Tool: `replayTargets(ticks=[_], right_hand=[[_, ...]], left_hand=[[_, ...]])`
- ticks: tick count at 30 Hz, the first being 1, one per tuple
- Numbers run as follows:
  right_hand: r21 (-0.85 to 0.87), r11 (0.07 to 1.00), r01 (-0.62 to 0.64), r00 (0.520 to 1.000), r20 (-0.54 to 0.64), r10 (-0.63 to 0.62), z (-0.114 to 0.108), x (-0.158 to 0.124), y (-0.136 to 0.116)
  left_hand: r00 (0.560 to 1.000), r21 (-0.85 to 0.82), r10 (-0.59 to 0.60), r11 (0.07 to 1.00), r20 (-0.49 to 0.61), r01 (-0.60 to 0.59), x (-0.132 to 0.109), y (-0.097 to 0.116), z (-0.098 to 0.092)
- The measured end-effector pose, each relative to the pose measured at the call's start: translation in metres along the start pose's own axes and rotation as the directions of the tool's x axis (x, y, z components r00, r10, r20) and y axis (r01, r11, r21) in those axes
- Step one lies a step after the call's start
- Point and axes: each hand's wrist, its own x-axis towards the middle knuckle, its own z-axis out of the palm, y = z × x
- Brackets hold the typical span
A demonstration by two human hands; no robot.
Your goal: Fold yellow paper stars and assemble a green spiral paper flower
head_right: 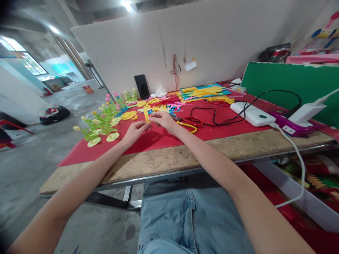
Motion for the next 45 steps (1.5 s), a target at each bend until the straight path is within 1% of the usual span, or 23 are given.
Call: replayTargets(ticks=[8,11,13,18,20,26,32,38,40,45], right_hand=[[0.116,0.99,-0.086,0.996,0.043,0.081,-0.0001,-0.0003,-0.003],[0.128,0.985,-0.113,0.993,0.056,0.106,-0.001,-0.0004,-0.0031],[0.123,0.987,-0.104,0.993,0.06,0.097,-0.0017,-0.0001,-0.0017],[0.092,0.996,-0.012,0.998,0.064,0.006,-0.0034,0.0017,0.0033],[0.088,0.996,-0.003,0.998,0.057,-0.002,-0.0032,0.002,0.0039],[0.117,0.99,-0.081,0.996,0.047,0.076,-0.0011,-0.0001,-0.0003],[0.142,0.984,-0.104,0.994,0.05,0.097,-0.0003,-0.0014,-0.003],[0.166,0.978,-0.123,0.992,0.062,0.114,0.0007,-0.0013,-0.0031],[0.151,0.981,-0.123,0.991,0.065,0.114,0.0005,-0.0011,-0.0033],[0.116,0.982,-0.146,0.989,0.054,0.14,-0.0012,0.0001,-0.0029]], left_hand=[[0.998,-0.01,0.047,0.999,-0.032,-0.047,-0.0015,0.0011,0.0023],[0.997,-0.006,0.063,0.998,-0.038,-0.063,-0.0021,0.0023,0.0022],[0.997,-0.004,0.066,0.998,-0.04,-0.067,-0.0025,0.0022,0.002],[0.998,-0.017,0.046,0.999,-0.043,-0.047,-0.0031,0.0004,0.0016],[0.998,-0.016,0.043,0.999,-0.049,-0.044,-0.0031,0.0001,0.0015],[0.999,-0.055,0.029,0.998,-0.044,-0.031,-0.0027,0.0008,0.0008],[1.0,-0.166,0.022,0.986,-0.007,-0.023,-0.0015,-0.0046,-0.0005],[1.0,-0.258,0.003,0.966,-0.007,-0.005,-0.0005,-0.0058,-0.0013],[1.0,-0.263,-0.014,0.965,-0.008,0.011,-0.001,-0.0036,-0.0005],[0.999,-0.215,-0.031,0.976,-0.034,0.023,-0.0026,-0.0006,0.0027]])
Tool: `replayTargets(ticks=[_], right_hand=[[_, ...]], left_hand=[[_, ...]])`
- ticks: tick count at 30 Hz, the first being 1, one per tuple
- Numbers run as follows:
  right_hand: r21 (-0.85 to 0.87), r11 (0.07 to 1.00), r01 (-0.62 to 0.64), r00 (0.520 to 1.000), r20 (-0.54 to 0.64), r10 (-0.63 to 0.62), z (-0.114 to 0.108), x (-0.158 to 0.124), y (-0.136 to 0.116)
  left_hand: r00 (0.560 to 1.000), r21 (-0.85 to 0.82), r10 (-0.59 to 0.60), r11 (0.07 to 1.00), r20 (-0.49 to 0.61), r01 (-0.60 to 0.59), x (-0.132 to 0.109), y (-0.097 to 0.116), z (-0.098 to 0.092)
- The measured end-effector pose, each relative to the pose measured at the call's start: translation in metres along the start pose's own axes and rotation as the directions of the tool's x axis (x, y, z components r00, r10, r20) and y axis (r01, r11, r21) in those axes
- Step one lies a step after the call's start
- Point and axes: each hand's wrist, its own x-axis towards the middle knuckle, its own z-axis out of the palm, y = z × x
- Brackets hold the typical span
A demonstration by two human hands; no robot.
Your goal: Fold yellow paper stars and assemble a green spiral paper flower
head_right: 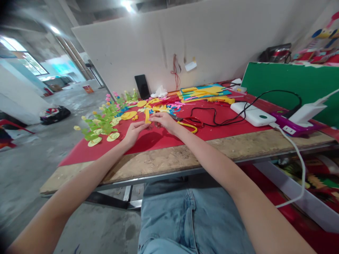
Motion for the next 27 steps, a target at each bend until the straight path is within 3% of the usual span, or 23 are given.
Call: replayTargets(ticks=[7,13,19,22,27], right_hand=[[-0.04,0.999,-0.005,1.0,0.003,0.005,-0.001,0.001,0.002],[-0.163,0.97,0.183,0.982,-0.018,-0.188,-0.001,0.001,0.003],[-0.27,0.924,0.273,0.96,0.013,-0.28,-0.001,0.0,0.002],[-0.395,0.846,0.359,0.925,0.032,-0.378,-0.003,0.002,0.006],[-0.619,0.601,0.505,0.825,0.141,-0.548,-0.005,0.005,0.011]], left_hand=[[1.0,-0.032,0.024,0.999,-0.014,-0.025,0.002,-0.005,-0.002],[0.997,-0.17,-0.067,0.984,-0.03,0.061,0.005,-0.007,-0.004],[0.992,-0.284,-0.12,0.954,-0.048,0.101,0.007,-0.008,-0.005],[0.984,-0.321,-0.164,0.937,-0.067,0.134,0.007,-0.007,-0.005],[0.968,-0.386,-0.244,0.9,-0.057,0.204,0.006,-0.003,-0.002]])
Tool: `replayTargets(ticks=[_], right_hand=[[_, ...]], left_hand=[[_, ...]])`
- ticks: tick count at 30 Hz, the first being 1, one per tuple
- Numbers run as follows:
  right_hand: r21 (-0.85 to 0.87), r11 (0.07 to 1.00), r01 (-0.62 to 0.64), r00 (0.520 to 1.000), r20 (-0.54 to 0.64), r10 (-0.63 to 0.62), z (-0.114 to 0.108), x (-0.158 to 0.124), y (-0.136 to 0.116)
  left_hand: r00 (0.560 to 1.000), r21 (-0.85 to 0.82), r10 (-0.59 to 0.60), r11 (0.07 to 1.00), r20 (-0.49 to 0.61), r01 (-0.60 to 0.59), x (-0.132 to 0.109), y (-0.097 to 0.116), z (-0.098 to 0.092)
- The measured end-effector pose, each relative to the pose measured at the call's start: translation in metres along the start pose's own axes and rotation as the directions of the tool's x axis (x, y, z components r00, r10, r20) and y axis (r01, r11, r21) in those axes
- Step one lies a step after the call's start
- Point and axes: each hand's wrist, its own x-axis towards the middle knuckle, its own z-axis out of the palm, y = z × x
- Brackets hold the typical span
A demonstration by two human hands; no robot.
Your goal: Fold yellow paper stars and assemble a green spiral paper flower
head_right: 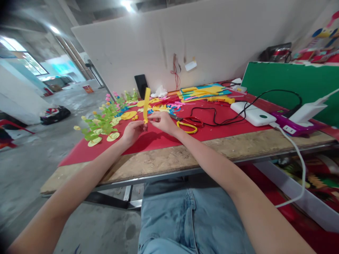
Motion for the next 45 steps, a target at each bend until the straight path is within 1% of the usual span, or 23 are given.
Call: replayTargets(ticks=[2,5,8,11,12,14,15,17,19,20,22,25,28,31,34,37,41,45], right_hand=[[-0.074,0.995,0.071,0.997,0.007,-0.071,-0.001,0.0,0.001],[-0.153,0.976,0.154,0.988,0.023,-0.153,-0.002,-0.001,0.002],[-0.213,0.955,0.206,0.978,0.041,-0.202,-0.003,-0.002,0.004],[-0.233,0.948,0.216,0.976,0.048,-0.21,-0.003,-0.002,0.004],[-0.225,0.954,0.199,0.98,0.039,-0.196,-0.003,-0.002,0.004],[-0.181,0.975,0.13,0.991,0.01,-0.13,-0.002,-0.001,0.003],[-0.143,0.986,0.083,0.996,0.001,-0.084,-0.001,0.0,0.003],[-0.053,0.998,-0.017,1.0,0.003,0.017,0.001,0.001,0.004],[0.04,0.993,-0.109,0.993,0.043,0.107,0.003,0.002,0.005],[0.077,0.985,-0.151,0.987,0.066,0.147,0.004,0.002,0.005],[0.116,0.968,-0.221,0.972,0.11,0.208,0.005,0.002,0.006],[0.108,0.951,-0.29,0.95,0.155,0.272,0.004,0.001,0.007],[0.094,0.945,-0.313,0.94,0.173,0.294,0.004,0.002,0.008],[0.084,0.945,-0.315,0.941,0.156,0.3,0.003,0.002,0.009],[0.071,0.931,-0.357,0.926,0.16,0.342,0.003,0.002,0.008],[0.088,0.918,-0.388,0.915,0.156,0.372,0.001,0.003,0.007],[0.105,0.951,-0.291,0.955,0.095,0.282,-0.001,0.003,0.005],[0.078,0.972,-0.222,0.974,0.053,0.219,-0.002,0.003,0.003]], left_hand=[[0.999,-0.036,-0.041,0.998,0.016,0.042,-0.002,0.002,0.001],[0.989,-0.076,-0.141,0.987,0.04,0.144,-0.004,0.005,0.003],[0.973,-0.094,-0.229,0.968,0.038,0.232,-0.005,0.007,0.003],[0.965,-0.109,-0.254,0.96,0.062,0.259,-0.004,0.007,0.003],[0.966,-0.107,-0.25,0.961,0.063,0.255,-0.004,0.006,0.003],[0.978,-0.066,-0.204,0.976,0.051,0.207,-0.002,0.005,0.002],[0.987,-0.028,-0.159,0.987,0.037,0.16,-0.002,0.004,0.002],[0.999,0.057,-0.03,0.998,0.009,0.03,0.0,0.001,0.001],[0.996,0.118,0.089,0.989,-0.029,-0.085,0.002,-0.001,0.0],[0.99,0.136,0.129,0.983,-0.05,-0.121,0.002,-0.002,-0.001],[0.984,0.17,0.164,0.974,-0.074,-0.15,0.004,-0.004,-0.003],[0.979,0.23,0.191,0.958,-0.072,-0.17,0.003,-0.004,-0.005],[0.974,0.302,0.226,0.931,-0.026,-0.208,0.001,-0.001,-0.004],[0.966,0.388,0.259,0.888,0.023,-0.247,-0.002,0.002,-0.002],[0.958,0.44,0.287,0.86,-0.002,-0.257,-0.002,0.003,0.0],[0.964,0.397,0.261,0.89,-0.04,-0.225,-0.001,0.002,0.0],[0.981,0.264,0.174,0.953,-0.083,-0.147,0.001,0.001,-0.002],[0.985,0.186,0.148,0.974,-0.092,-0.129,0.001,0.001,-0.002]])
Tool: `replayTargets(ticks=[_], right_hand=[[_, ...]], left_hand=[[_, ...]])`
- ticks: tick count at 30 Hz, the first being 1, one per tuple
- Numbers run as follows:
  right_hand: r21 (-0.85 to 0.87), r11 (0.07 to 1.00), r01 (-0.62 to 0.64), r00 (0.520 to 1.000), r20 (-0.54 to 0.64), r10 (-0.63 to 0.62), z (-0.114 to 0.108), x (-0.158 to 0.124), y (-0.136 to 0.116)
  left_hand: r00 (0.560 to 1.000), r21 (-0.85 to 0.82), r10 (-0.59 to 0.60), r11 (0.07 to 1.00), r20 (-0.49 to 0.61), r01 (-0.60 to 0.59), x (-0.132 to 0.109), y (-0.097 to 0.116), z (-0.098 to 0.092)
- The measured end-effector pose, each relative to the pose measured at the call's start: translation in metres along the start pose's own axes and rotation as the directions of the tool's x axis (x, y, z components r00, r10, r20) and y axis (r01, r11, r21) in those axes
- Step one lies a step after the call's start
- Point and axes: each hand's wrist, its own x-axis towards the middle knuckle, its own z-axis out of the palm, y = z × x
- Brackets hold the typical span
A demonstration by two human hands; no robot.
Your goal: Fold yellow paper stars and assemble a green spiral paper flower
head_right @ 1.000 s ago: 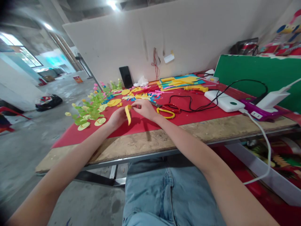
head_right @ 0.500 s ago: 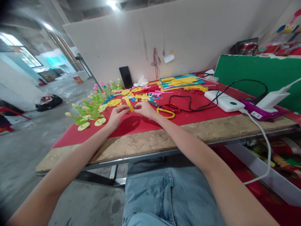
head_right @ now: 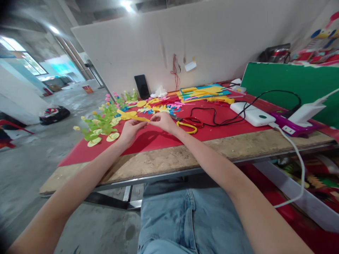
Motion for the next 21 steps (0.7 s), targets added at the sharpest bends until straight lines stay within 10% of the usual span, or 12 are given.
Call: replayTargets(ticks=[21], right_hand=[[0.066,0.998,0.023,1.0,-0.008,-0.023,-0.001,0.0008,0.0005]], left_hand=[[1.0,-0.021,0.01,1.0,0.027,-0.009,-0.0004,-0.0033,0.0003]])
